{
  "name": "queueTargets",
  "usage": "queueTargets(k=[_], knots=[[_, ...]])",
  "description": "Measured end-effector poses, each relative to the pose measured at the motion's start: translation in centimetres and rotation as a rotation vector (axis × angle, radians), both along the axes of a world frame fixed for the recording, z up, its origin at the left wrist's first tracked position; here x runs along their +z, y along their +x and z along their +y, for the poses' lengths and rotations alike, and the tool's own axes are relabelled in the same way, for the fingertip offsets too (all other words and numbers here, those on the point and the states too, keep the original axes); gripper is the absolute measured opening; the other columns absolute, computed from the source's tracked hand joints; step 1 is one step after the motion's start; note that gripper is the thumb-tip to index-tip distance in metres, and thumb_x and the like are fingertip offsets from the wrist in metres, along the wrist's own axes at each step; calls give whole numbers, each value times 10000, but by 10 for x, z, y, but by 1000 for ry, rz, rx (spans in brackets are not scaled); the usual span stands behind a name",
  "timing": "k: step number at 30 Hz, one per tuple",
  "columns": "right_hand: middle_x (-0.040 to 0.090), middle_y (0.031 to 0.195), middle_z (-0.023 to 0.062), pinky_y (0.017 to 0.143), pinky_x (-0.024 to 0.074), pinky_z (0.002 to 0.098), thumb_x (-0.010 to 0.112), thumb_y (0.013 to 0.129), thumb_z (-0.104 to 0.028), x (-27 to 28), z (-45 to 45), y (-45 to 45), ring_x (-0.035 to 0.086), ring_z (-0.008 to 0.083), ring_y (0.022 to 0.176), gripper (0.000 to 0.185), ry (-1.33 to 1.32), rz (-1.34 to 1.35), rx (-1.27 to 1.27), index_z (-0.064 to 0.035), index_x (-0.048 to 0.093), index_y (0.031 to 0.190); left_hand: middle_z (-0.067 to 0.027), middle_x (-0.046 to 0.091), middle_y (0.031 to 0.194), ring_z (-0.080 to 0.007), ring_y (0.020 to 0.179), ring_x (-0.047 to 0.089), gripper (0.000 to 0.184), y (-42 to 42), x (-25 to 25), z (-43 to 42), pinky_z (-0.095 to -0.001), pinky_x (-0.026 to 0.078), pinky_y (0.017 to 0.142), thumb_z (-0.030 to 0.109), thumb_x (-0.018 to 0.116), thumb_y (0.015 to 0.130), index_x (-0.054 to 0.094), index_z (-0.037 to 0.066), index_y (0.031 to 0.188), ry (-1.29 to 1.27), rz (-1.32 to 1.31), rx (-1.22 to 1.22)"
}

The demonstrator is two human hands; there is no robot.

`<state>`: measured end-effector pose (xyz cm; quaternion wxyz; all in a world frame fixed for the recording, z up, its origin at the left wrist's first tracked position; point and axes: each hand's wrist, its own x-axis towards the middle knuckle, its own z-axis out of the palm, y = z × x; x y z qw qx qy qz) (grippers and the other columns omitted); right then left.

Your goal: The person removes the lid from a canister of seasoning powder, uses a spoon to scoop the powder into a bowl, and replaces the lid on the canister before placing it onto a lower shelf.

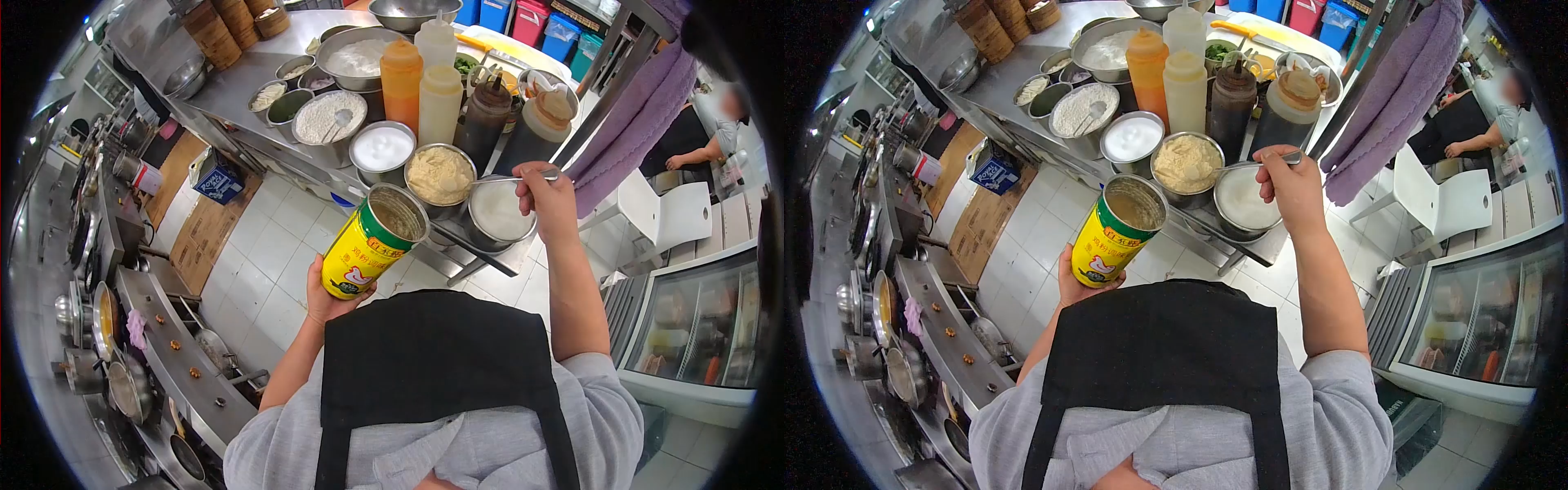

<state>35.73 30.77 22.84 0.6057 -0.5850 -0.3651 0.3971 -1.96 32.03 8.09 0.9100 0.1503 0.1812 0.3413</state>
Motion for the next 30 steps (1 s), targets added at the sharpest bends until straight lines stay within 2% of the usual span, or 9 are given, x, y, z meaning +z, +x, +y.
queueTargets(k=[4, 6, 15, 20, 22, 26, 28, 30], knots=[[584, 656, 34, 443, 414, 230, 566, 916, -178, 5, 5, -7, 517, 87, 477, 203, -34, -136, -16, 12, 636, 908, -210, 471, 1343, -357, 1167, 461, 809, 5, 10, -5, -459, 392, 978, 718, 365, 861, 460, 103, 1378, -18, 110, 83], [583, 651, 36, 439, 413, 231, 566, 912, -178, 11, 8, -13, 517, 86, 474, 200, -50, -152, -20, 11, 632, 901, -218, 531, 1265, -345, 1054, 541, 751, 7, 16, -6, -434, 478, 852, 675, 353, 896, 486, 89, 1346, -103, 115, 144], [570, 627, 41, 398, 392, 239, 544, 889, -158, 17, 33, -17, 503, 91, 444, 180, -116, -243, 3, 6, 619, 887, -212, 547, 1228, -335, 1018, 550, 742, -4, 0, 1, -422, 487, 803, 672, 351, 898, 492, 87, 1332, -48, 18, 33], [554, 620, 31, 392, 388, 234, 537, 887, -162, 27, 45, -26, 489, 88, 433, 178, -152, -330, 22, -1, 611, 872, -210, 547, 1222, -330, 1013, 548, 739, 0, 7, 5, -424, 487, 817, 669, 367, 894, 491, 86, 1331, -65, 73, 65], [583, 615, 62, 414, 427, 275, 558, 852, -150, 30, 50, -29, 533, 124, 456, 169, -184, -353, 40, 5, 622, 830, -209, 545, 1224, -328, 1014, 545, 738, 3, 13, 6, -424, 484, 830, 669, 372, 893, 491, 86, 1329, -102, 121, 105], [583, 617, 60, 415, 429, 282, 567, 846, -160, 42, 56, -34, 534, 126, 458, 171, -211, -385, 55, 3, 616, 820, -206, 536, 1242, -324, 1049, 529, 731, 3, 13, 13, -428, 469, 869, 665, 389, 890, 490, 88, 1327, -82, 136, 96], [557, 631, 15, 416, 412, 246, 539, 881, -197, 48, 57, -35, 509, 87, 468, 177, -243, -469, 64, -39, 618, 870, -205, 534, 1247, -324, 1062, 524, 730, 2, 13, 15, -429, 464, 877, 664, 394, 889, 489, 89, 1327, -60, 131, 72], [554, 630, 11, 422, 411, 242, 540, 882, -204, 54, 60, -35, 508, 86, 473, 180, -237, -490, 60, -43, 618, 867, -200, 535, 1251, -323, 1081, 524, 736, 2, 14, 17, -432, 464, 880, 670, 391, 886, 482, 96, 1337, -36, 127, 48]])
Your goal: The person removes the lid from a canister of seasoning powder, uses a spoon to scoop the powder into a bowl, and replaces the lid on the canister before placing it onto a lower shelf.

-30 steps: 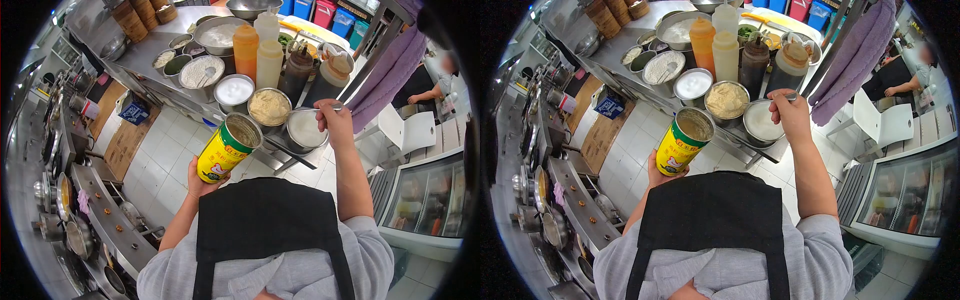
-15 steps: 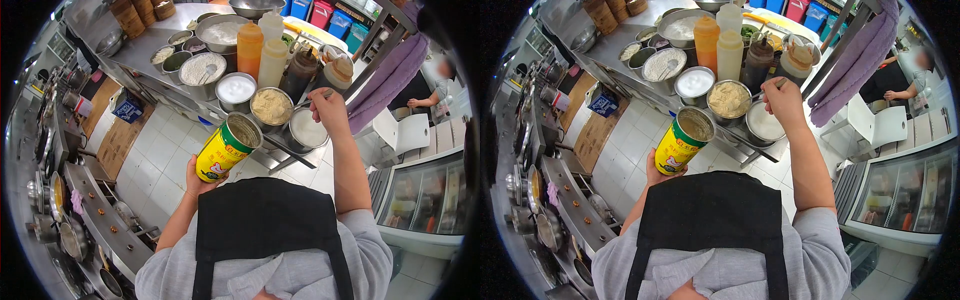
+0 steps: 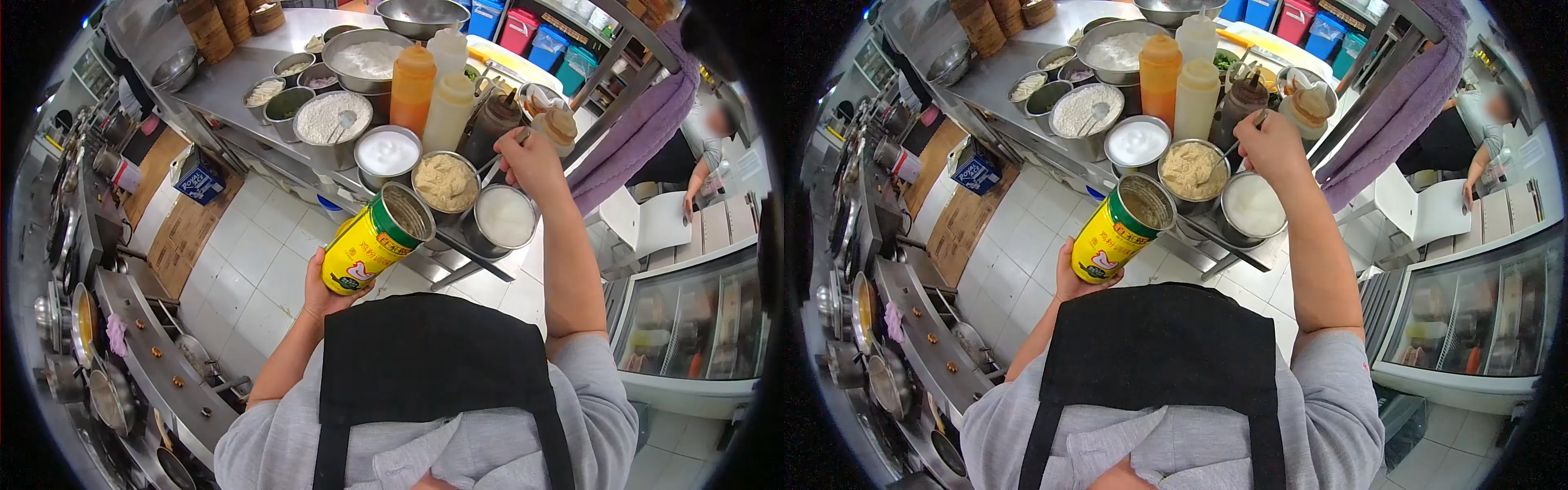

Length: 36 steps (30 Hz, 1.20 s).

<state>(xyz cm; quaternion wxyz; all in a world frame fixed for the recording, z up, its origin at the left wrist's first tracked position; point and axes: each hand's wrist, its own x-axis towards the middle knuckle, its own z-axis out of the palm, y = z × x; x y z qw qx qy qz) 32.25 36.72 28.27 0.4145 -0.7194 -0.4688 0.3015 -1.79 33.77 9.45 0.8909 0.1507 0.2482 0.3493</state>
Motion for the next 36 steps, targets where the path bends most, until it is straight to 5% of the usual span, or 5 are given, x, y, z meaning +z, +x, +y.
queueTargets(k=[5, 7, 13, 24, 36], knots=[[547, 622, -1, 437, 404, 224, 541, 886, -215, 13, 3, -4, 505, 78, 490, 189, 3, -114, 32, -47, 618, 844, -195, 533, 1267, -323, 1100, 533, 729, 1, -1, 3, -437, 465, 884, 672, 381, 888, 479, 114, 1346, -13, 6, -6], [617, 634, 126, 546, 492, 360, 541, 867, -219, 15, 5, -8, 606, 220, 537, 253, 31, -276, 55, 18, 608, 807, -194, 531, 1273, -323, 1106, 535, 725, 0, -1, 5, -441, 463, 888, 672, 378, 888, 479, 120, 1348, 9, -1, -20], [648, 844, 259, 773, 487, 494, 479, 917, -242, 30, -3, -36, 624, 433, 844, 306, 164, -638, 222, 25, 630, 905, -188, 527, 1287, -324, 1120, 534, 712, 0, -1, 6, -454, 453, 907, 666, 379, 890, 480, 135, 1353, 12, 45, 13], [637, 799, 220, 692, 476, 468, 529, 919, -201, 40, -26, -37, 616, 406, 760, 231, 297, -600, 280, 13, 613, 893, -192, 530, 1276, -333, 1100, 541, 720, -1, 3, -3, -443, 478, 857, 672, 378, 886, 478, 134, 1355, 3, 50, 68], [593, 688, 122, 579, 441, 323, 591, 928, -147, -15, -49, -10, 534, 191, 594, 159, 367, -235, 151, 8, 624, 923, -205, 518, 1280, -339, 1103, 521, 733, -2, 3, -12, -437, 462, 874, 668, 351, 900, 472, 104, 1352, -35, -19, 55]])
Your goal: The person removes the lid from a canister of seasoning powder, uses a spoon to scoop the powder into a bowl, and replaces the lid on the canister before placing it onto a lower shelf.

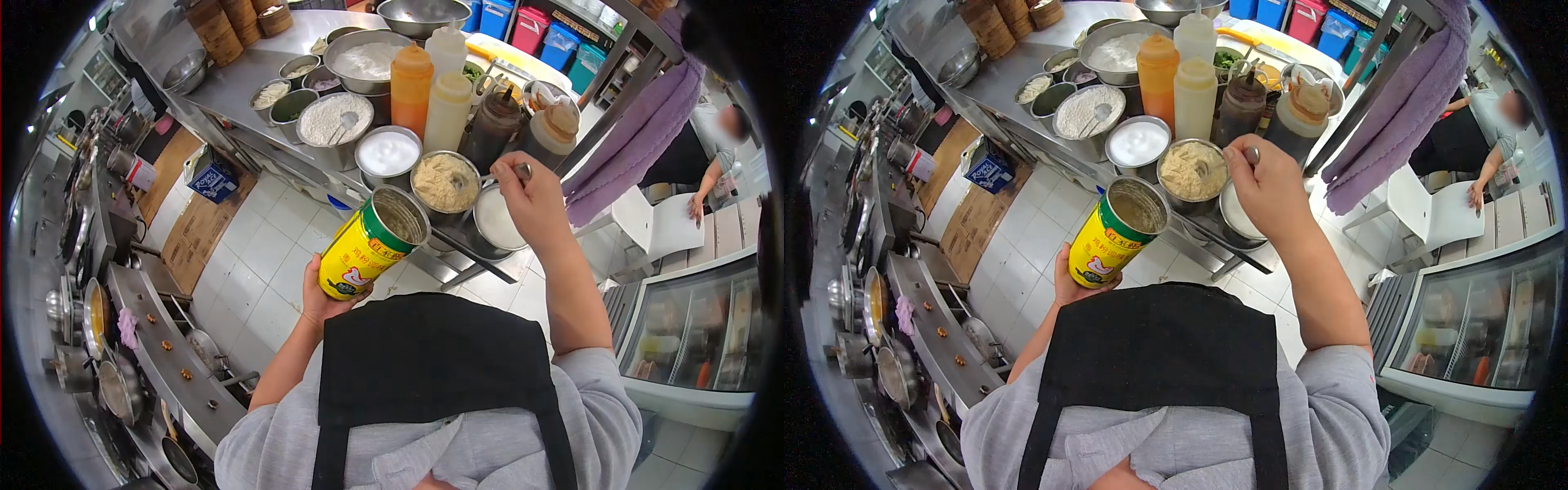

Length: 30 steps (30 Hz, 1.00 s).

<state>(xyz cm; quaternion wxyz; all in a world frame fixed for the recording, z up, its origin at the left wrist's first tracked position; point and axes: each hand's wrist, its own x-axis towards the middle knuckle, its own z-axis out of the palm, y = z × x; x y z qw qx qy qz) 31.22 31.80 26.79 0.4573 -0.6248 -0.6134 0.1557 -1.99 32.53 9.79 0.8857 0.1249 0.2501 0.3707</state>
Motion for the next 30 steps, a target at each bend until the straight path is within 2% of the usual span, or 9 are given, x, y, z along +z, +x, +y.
queueTargets(k=[10, 13, 15, 16, 17, 20, 21, 23, 30], knots=[[589, 698, 35, 540, 394, 233, 583, 950, -121, -15, -13, 10, 483, 76, 593, 141, 136, 211, 31, 12, 628, 954, -206, 507, 1301, -335, 1113, 515, 743, 4, -3, -5, -452, 456, 863, 674, 371, 888, 476, 101, 1348, 9, 3, 1], [575, 692, 20, 527, 401, 200, 575, 964, -155, -9, -22, 7, 502, 58, 583, 163, 169, 513, 10, -6, 638, 944, -202, 475, 1352, -359, 1142, 483, 823, -4, -16, -2, -456, 410, 925, 738, 361, 844, 459, 124, 1383, 43, -59, -50], [571, 673, 28, 508, 391, 206, 559, 971, -170, -5, -31, 11, 500, 69, 556, 193, 141, 711, 168, 5, 628, 927, -196, 477, 1354, -362, 1151, 482, 826, -5, -19, -1, -465, 407, 917, 740, 358, 843, 453, 127, 1388, 88, -194, -121], [569, 658, 33, 492, 377, 213, 549, 972, -169, -2, -37, 7, 491, 73, 533, 202, 111, 798, 238, 10, 622, 915, -196, 512, 1296, -332, 1019, 540, 786, 5, 7, -10, -430, 457, 799, 708, 404, 855, 457, 116, 1371, -1, -25, 1], [576, 657, 35, 508, 395, 209, 561, 965, -166, 2, -44, 4, 505, 73, 542, 197, 41, 791, 305, 11, 632, 912, -196, 512, 1296, -332, 1019, 540, 786, 5, 6, -11, -430, 457, 799, 708, 404, 855, 457, 116, 1371, -9, -9, 13], [620, 745, 31, 554, 444, 223, 589, 943, -124, 11, -62, -15, 565, 78, 644, 155, -164, 609, 490, 12, 663, 943, -181, 511, 1340, -359, 1147, 557, 759, 3, 17, -14, -495, 501, 906, 664, 346, 898, 451, 91, 1385, 103, 8, -5], [634, 790, 46, 560, 462, 254, 641, 886, -72, 11, -63, -22, 586, 117, 656, 108, -98, 401, 529, -8, 670, 968, -181, 511, 1340, -359, 1147, 557, 759, 1, 22, -15, -495, 501, 906, 664, 346, 898, 451, 91, 1385, 98, 18, -2], [628, 806, 68, 562, 481, 299, 682, 819, -40, 9, -52, -32, 608, 194, 657, 159, 227, -5, 733, -39, 674, 978, -135, 375, 1490, -350, 1331, 418, 856, 1, 28, -13, -542, 344, 1082, 696, 429, 829, 297, 189, 1507, 288, 324, -30], [613, 795, 80, 560, 484, 354, 687, 800, -49, 3, -54, -51, 616, 260, 683, 155, 292, -247, 742, -69, 672, 953, -133, 375, 1489, -320, 1326, 431, 870, 9, 33, -8, -482, 366, 1086, 639, 525, 810, 272, 201, 1518, 337, 107, -34]])
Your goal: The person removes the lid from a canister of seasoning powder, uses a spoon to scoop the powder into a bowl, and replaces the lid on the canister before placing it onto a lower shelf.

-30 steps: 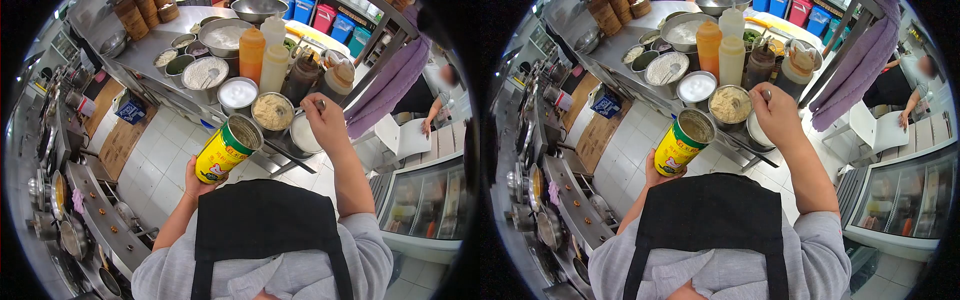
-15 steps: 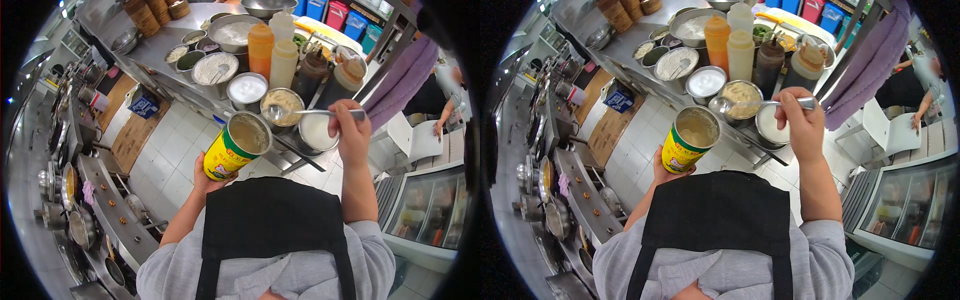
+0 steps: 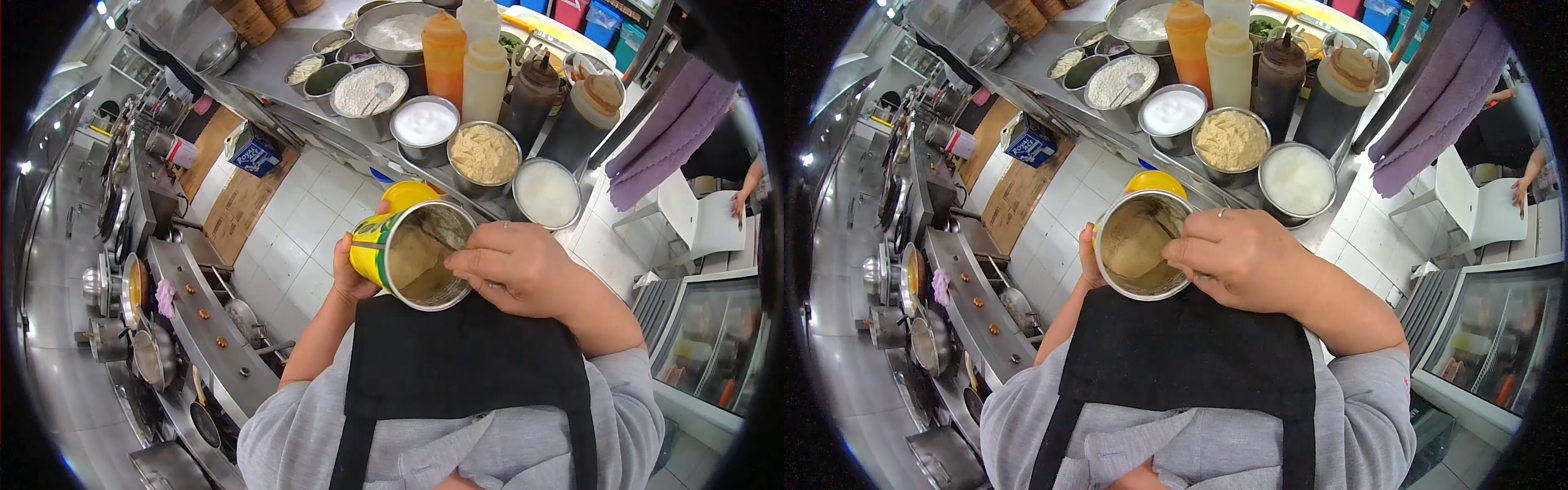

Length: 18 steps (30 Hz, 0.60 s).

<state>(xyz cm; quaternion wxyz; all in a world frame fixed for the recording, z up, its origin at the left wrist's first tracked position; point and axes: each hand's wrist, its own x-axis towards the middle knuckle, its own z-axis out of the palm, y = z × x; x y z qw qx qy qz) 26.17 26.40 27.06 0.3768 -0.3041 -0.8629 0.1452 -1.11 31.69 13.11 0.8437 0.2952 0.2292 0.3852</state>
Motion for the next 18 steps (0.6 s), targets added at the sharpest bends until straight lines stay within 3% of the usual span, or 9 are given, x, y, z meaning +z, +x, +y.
queueTargets(k=[6, 8, 13, 15, 18], knots=[[617, 758, 68, 542, 463, 309, 650, 868, -101, -6, -5, 5, 603, 192, 623, 78, -393, 192, 39, -45, 660, 920, -93, 384, 1491, -311, 1310, 449, 823, -3, -11, -4, -506, 370, 1064, 634, 506, 828, 273, 247, 1517, -90, -24, -1], [610, 710, 32, 507, 432, 258, 616, 919, -156, -4, -8, 5, 577, 117, 584, 138, -993, 489, -106, -25, 659, 910, -81, 384, 1493, -307, 1309, 448, 812, -2, -13, -4, -514, 372, 1055, 627, 496, 836, 262, 258, 1520, -95, -32, -24], [596, 666, 16, 444, 399, 212, 594, 931, -177, -22, 3, 19, 529, 73, 502, 170, -1128, 788, -246, -25, 670, 923, -54, 380, 1500, -311, 1319, 428, 807, 0, -26, -4, -523, 366, 1044, 618, 487, 842, 243, 267, 1527, -141, -115, -75], [593, 652, 16, 428, 389, 217, 600, 922, -192, -28, 4, 25, 526, 78, 488, 188, -1135, 926, -306, -15, 663, 932, -77, 378, 1499, -317, 1321, 426, 817, 2, -23, -6, -512, 364, 1050, 602, 517, 830, 252, 263, 1525, -188, -137, -43], [588, 635, 22, 420, 381, 215, 605, 908, -197, -31, 1, 35, 511, 84, 465, 201, -1063, 961, -323, -3, 657, 920, -149, 390, 1473, -327, 1308, 443, 866, 8, -11, -10, -467, 355, 1082, 490, 627, 799, 244, 223, 1529, -32, -57, 134]])
